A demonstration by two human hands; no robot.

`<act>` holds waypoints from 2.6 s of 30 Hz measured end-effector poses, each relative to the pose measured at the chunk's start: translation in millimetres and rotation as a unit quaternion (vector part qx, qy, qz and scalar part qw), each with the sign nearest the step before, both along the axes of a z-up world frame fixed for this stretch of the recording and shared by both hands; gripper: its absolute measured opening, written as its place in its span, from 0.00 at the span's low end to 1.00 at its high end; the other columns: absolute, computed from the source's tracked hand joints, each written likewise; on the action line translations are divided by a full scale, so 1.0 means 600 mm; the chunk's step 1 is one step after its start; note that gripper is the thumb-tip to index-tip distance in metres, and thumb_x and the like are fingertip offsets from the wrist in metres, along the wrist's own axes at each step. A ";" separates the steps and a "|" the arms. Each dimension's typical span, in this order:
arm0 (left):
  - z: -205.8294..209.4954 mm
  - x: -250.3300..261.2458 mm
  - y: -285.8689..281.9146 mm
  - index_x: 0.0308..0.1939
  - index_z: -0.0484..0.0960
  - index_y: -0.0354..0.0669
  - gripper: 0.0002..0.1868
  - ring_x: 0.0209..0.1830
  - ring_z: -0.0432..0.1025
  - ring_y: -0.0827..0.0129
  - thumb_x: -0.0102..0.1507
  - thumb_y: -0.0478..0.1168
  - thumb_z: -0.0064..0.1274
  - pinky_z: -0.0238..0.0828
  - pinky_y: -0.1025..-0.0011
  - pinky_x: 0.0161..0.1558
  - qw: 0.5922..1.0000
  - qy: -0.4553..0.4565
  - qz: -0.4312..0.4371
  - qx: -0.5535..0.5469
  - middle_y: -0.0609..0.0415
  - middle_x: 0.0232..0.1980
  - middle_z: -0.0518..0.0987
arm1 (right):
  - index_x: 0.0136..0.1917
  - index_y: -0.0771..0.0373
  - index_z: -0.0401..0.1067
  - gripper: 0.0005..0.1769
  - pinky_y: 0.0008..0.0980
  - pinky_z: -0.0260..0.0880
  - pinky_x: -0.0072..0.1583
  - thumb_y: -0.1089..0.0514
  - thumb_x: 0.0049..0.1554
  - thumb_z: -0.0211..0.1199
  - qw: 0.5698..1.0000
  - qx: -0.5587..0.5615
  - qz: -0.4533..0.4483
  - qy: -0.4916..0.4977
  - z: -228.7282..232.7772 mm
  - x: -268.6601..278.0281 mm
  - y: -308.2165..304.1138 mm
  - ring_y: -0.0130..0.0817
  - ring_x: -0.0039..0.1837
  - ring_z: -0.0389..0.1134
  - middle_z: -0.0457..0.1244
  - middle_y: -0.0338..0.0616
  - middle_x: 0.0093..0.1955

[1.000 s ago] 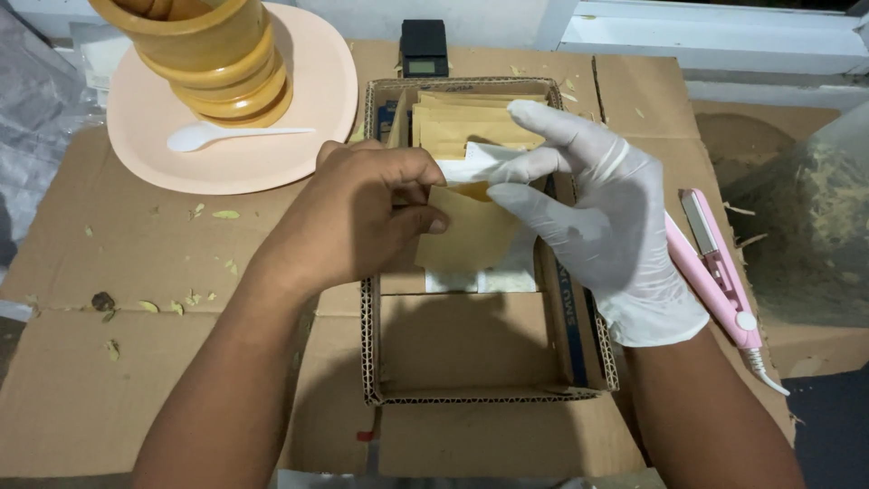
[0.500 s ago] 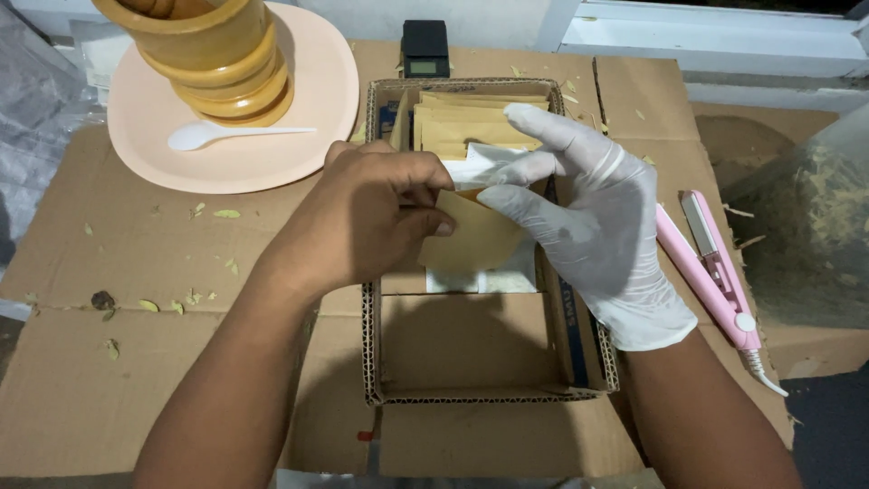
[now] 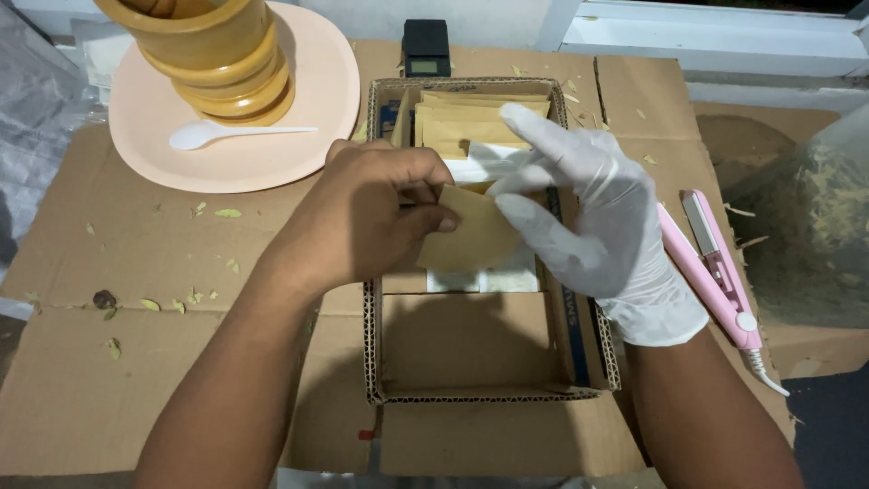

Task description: Folding the tops of small tea bags and sealing them with a handheld heat sealer before placing them in a box.

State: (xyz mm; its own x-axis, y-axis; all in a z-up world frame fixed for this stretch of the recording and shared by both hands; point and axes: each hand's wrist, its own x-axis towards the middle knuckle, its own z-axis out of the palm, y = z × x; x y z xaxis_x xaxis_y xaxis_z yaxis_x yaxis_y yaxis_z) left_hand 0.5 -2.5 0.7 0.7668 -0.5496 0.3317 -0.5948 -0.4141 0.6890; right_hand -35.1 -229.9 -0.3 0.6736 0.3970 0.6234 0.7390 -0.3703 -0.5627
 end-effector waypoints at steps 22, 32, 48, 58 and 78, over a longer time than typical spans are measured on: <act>0.017 -0.006 -0.005 0.30 0.85 0.50 0.04 0.31 0.82 0.76 0.56 0.35 0.64 0.78 0.75 0.37 0.995 0.089 0.025 0.021 0.62 0.32 0.88 | 0.83 0.55 0.43 0.36 0.41 0.66 0.68 0.55 0.69 0.56 0.988 -0.116 -0.013 -0.096 -0.036 0.021 -0.009 0.28 0.47 0.77 0.75 0.37 0.47; 0.017 -0.008 -0.001 0.28 0.80 0.47 0.07 0.34 0.84 0.78 0.58 0.31 0.61 0.78 0.76 0.36 0.994 0.111 0.007 -0.021 0.60 0.32 0.86 | 0.77 0.63 0.55 0.36 0.29 0.68 0.50 0.52 0.62 0.67 0.998 -0.060 0.006 -0.030 -0.012 0.017 -0.003 0.25 0.40 0.69 0.68 0.34 0.36; 0.027 -0.011 0.002 0.28 0.78 0.48 0.08 0.38 0.86 0.80 0.61 0.32 0.57 0.78 0.80 0.42 0.979 0.198 0.056 -0.017 0.60 0.32 0.87 | 0.78 0.64 0.52 0.36 0.46 0.66 0.81 0.62 0.63 0.65 0.999 0.038 0.007 0.022 0.010 -0.005 -0.007 0.39 0.64 0.71 0.69 0.52 0.59; 0.009 -0.005 -0.001 0.30 0.80 0.51 0.06 0.34 0.77 0.76 0.58 0.39 0.64 0.71 0.74 0.36 0.983 0.173 0.049 0.027 0.63 0.33 0.85 | 0.59 0.61 0.72 0.15 0.29 0.83 0.54 0.64 0.58 0.67 0.997 -0.006 0.038 0.073 -0.006 0.015 -0.022 0.35 0.52 0.76 0.71 0.48 0.53; -0.010 -0.005 -0.020 0.36 0.81 0.49 0.18 0.51 0.60 0.54 0.57 0.56 0.64 0.48 0.57 0.48 0.957 -0.012 0.144 0.250 0.55 0.45 0.79 | 0.59 0.45 0.78 0.12 0.48 0.57 0.65 0.48 0.62 0.64 0.963 -0.207 -0.128 -0.113 -0.040 0.040 -0.048 0.39 0.60 0.69 0.70 0.33 0.55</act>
